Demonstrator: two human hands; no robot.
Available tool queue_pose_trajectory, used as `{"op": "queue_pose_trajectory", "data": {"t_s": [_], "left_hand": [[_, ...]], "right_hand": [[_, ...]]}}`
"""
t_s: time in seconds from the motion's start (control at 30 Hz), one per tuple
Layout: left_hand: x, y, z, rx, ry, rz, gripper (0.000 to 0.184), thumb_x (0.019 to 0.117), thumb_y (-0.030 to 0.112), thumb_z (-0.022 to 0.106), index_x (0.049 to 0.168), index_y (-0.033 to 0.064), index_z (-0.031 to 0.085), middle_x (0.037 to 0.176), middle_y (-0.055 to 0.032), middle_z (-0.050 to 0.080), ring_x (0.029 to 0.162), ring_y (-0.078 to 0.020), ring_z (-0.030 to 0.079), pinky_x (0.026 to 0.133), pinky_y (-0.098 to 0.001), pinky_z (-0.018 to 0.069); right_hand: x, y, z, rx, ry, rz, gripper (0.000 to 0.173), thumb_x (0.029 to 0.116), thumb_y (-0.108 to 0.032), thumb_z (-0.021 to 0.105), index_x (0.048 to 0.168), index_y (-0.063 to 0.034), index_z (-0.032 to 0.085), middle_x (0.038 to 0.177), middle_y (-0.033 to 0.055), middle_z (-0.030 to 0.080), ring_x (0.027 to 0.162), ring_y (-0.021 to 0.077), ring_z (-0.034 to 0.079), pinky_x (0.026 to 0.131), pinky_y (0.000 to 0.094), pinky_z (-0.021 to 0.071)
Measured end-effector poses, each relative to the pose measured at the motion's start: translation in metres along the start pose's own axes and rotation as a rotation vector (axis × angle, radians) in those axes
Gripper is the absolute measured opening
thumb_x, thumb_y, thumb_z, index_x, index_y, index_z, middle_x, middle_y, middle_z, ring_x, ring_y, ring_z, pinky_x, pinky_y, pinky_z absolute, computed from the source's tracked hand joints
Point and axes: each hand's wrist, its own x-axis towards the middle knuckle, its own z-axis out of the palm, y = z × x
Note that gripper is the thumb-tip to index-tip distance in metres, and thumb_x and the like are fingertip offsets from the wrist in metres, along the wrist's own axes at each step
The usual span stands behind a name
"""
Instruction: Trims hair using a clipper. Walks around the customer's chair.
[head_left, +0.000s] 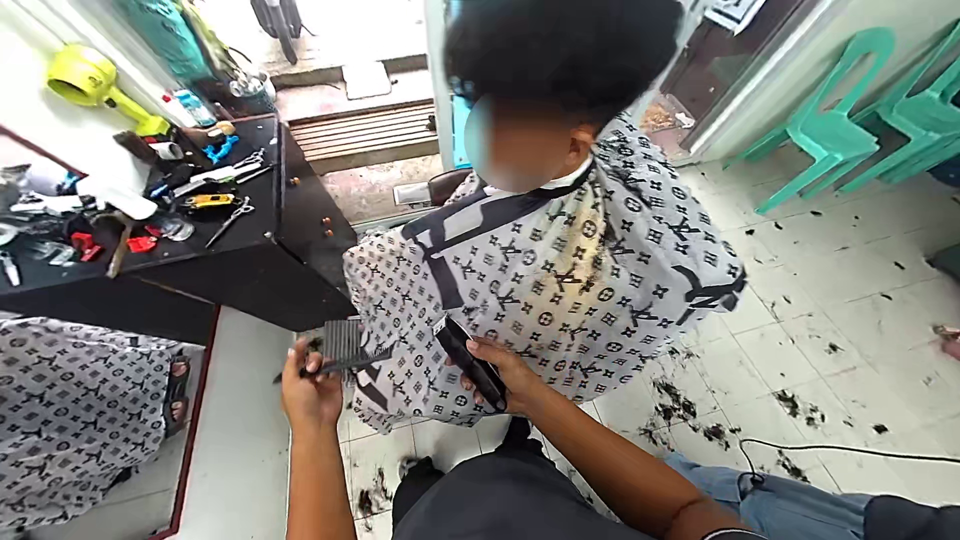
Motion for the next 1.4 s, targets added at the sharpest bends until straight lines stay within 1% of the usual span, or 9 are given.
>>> {"op": "queue_pose_trajectory", "data": {"t_s": [0.23, 0.57, 0.73, 0.8, 0.87, 0.9, 1.13, 1.3, 1.4], "left_hand": [[-0.013, 0.032, -0.184, 0.058, 0.215, -0.131, 0.036, 0.114, 0.03, 0.028, 0.12, 0.012, 0.059, 0.058, 0.0096, 0.047, 0.046, -0.002, 0.046, 0.047, -0.0186, 0.0445], [-0.017, 0.09, -0.354, -0.022, 0.612, 0.001, 0.036, 0.1144, 0.029, 0.025, 0.122, 0.0111, 0.056, 0.058, 0.0092, 0.047, 0.044, -0.0012, 0.045, 0.043, -0.017, 0.0418], [0.023, 0.114, -0.377, 0.016, 0.709, 0.058, 0.034, 0.1143, 0.025, 0.028, 0.125, 0.0092, 0.056, 0.059, 0.0069, 0.05, 0.045, -0.0026, 0.049, 0.043, -0.0174, 0.0439], [0.046, 0.124, -0.382, 0.069, 0.735, 0.067, 0.033, 0.114, 0.024, 0.029, 0.126, 0.0088, 0.056, 0.06, 0.0065, 0.051, 0.046, -0.0027, 0.05, 0.044, -0.0169, 0.0443], [0.069, 0.137, -0.383, 0.142, 0.768, 0.069, 0.032, 0.1137, 0.022, 0.029, 0.127, 0.0073, 0.053, 0.061, 0.0064, 0.051, 0.047, -0.0027, 0.05, 0.044, -0.0175, 0.0448], [0.081, 0.143, -0.381, 0.183, 0.78, 0.07, 0.031, 0.1135, 0.021, 0.029, 0.126, 0.0065, 0.053, 0.062, 0.0061, 0.052, 0.047, -0.0028, 0.051, 0.045, -0.0179, 0.0447], [0.149, 0.152, -0.365, 0.518, 0.705, -0.039, 0.036, 0.1108, 0.015, 0.03, 0.138, -0.0027, 0.046, 0.074, 0.0011, 0.062, 0.058, -0.0036, 0.059, 0.051, -0.0198, 0.0489], [0.184, 0.145, -0.355, 0.584, 0.623, -0.13, 0.038, 0.1082, 0.012, 0.031, 0.14, -0.005, 0.044, 0.078, -0.0018, 0.065, 0.06, -0.0037, 0.059, 0.053, -0.02, 0.0478], [0.198, 0.143, -0.351, 0.59, 0.595, -0.164, 0.039, 0.1085, 0.014, 0.031, 0.14, -0.0042, 0.044, 0.079, -0.002, 0.066, 0.061, -0.0033, 0.06, 0.054, -0.0194, 0.0484]], "right_hand": [[0.116, 0.097, 0.109, -0.058, 0.024, 0.317, 0.046, 0.1114, -0.042, 0.024, 0.131, -0.0118, 0.053, 0.103, 0.0059, 0.071, 0.052, 0.0066, 0.055, 0.044, 0.0195, 0.0434], [0.319, 0.125, 0.226, -0.297, 0.097, 0.18, 0.031, 0.1094, -0.027, 0.042, 0.135, -0.0124, 0.05, 0.096, 0.0064, 0.068, 0.051, 0.0066, 0.051, 0.043, 0.0204, 0.0414], [0.466, 0.092, 0.261, -0.714, 0.082, -0.031, 0.042, 0.1043, -0.023, 0.054, 0.144, -0.0091, 0.048, 0.098, 0.0101, 0.065, 0.059, 0.0141, 0.055, 0.05, 0.0307, 0.0477], [0.533, 0.073, 0.274, -1.003, 0.118, -0.09, 0.055, 0.097, -0.027, 0.067, 0.144, -0.0037, 0.049, 0.109, 0.0206, 0.065, 0.079, 0.0285, 0.065, 0.069, 0.0473, 0.0564], [0.592, 0.054, 0.289, -1.239, 0.177, -0.126, 0.065, 0.0878, -0.03, 0.078, 0.141, -0.0028, 0.054, 0.123, 0.0293, 0.064, 0.11, 0.0453, 0.064, 0.093, 0.0667, 0.05], [0.62, 0.046, 0.296, -1.353, 0.193, -0.153, 0.065, 0.0847, -0.03, 0.08, 0.139, -0.0043, 0.057, 0.122, 0.0293, 0.065, 0.113, 0.0477, 0.063, 0.094, 0.0699, 0.0478], [0.769, 0.035, 0.31, -1.669, 0.082, -0.294, 0.059, 0.0797, -0.022, 0.082, 0.132, -0.0028, 0.064, 0.135, 0.0272, 0.058, 0.126, 0.0471, 0.055, 0.097, 0.068, 0.0475], [0.803, 0.04, 0.304, -1.716, 0.066, -0.411, 0.052, 0.0846, -0.021, 0.077, 0.132, -0.0051, 0.065, 0.134, 0.0225, 0.062, 0.128, 0.0446, 0.055, 0.102, 0.0664, 0.0446], [0.807, 0.031, 0.307, -1.715, 0.066, -0.51, 0.059, 0.0872, -0.036, 0.077, 0.136, -0.0054, 0.063, 0.136, 0.0244, 0.059, 0.128, 0.045, 0.054, 0.104, 0.0655, 0.0428]]}}
